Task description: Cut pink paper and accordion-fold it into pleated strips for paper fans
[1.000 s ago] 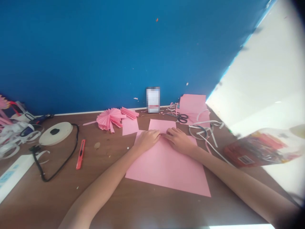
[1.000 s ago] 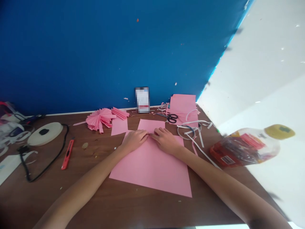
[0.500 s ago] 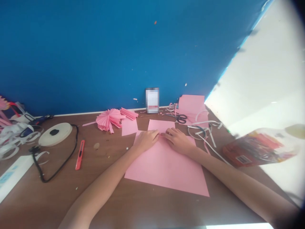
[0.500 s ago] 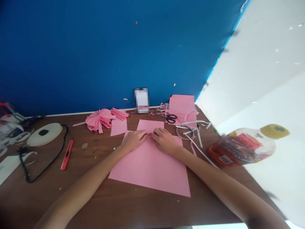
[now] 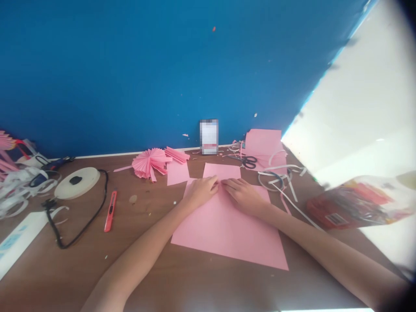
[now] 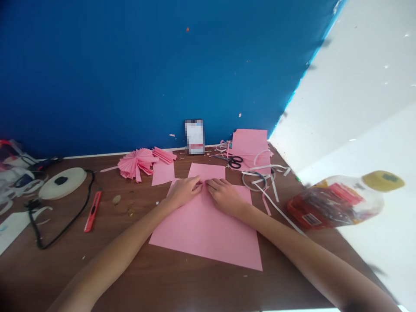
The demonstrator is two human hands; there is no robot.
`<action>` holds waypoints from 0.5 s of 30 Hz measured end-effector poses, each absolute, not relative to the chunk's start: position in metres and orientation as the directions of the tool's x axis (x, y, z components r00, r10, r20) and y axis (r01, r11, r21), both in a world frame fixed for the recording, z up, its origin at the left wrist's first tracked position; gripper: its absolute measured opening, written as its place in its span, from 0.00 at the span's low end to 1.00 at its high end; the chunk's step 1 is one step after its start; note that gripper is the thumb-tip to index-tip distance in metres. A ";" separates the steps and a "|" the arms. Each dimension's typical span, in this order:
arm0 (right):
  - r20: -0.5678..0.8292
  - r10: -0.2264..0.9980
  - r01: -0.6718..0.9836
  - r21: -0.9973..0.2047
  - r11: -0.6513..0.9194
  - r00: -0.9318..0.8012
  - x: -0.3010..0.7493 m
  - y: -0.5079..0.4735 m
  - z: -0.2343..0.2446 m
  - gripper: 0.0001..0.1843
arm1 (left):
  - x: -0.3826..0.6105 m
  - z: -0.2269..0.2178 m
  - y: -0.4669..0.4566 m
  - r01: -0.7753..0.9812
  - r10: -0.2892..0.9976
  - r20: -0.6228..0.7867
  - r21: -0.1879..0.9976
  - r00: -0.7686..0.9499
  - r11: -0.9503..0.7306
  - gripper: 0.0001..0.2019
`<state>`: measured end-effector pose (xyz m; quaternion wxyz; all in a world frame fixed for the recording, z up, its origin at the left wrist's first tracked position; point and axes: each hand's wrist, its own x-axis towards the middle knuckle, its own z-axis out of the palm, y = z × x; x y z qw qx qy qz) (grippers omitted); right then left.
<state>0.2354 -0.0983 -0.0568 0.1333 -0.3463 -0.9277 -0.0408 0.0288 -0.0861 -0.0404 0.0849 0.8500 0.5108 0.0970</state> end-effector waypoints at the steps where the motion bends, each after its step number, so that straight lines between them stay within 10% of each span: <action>1: 0.269 0.635 0.653 -0.026 0.757 -0.725 0.236 -0.098 -0.056 0.23 | 0.030 -0.040 -0.086 0.859 0.888 0.077 0.225 0.454 -0.459 0.07; 15: 0.051 0.853 0.846 0.170 0.505 -0.520 0.225 -0.120 -0.036 0.13 | 0.026 -0.048 -0.075 0.920 0.945 0.003 0.230 0.326 -0.318 0.11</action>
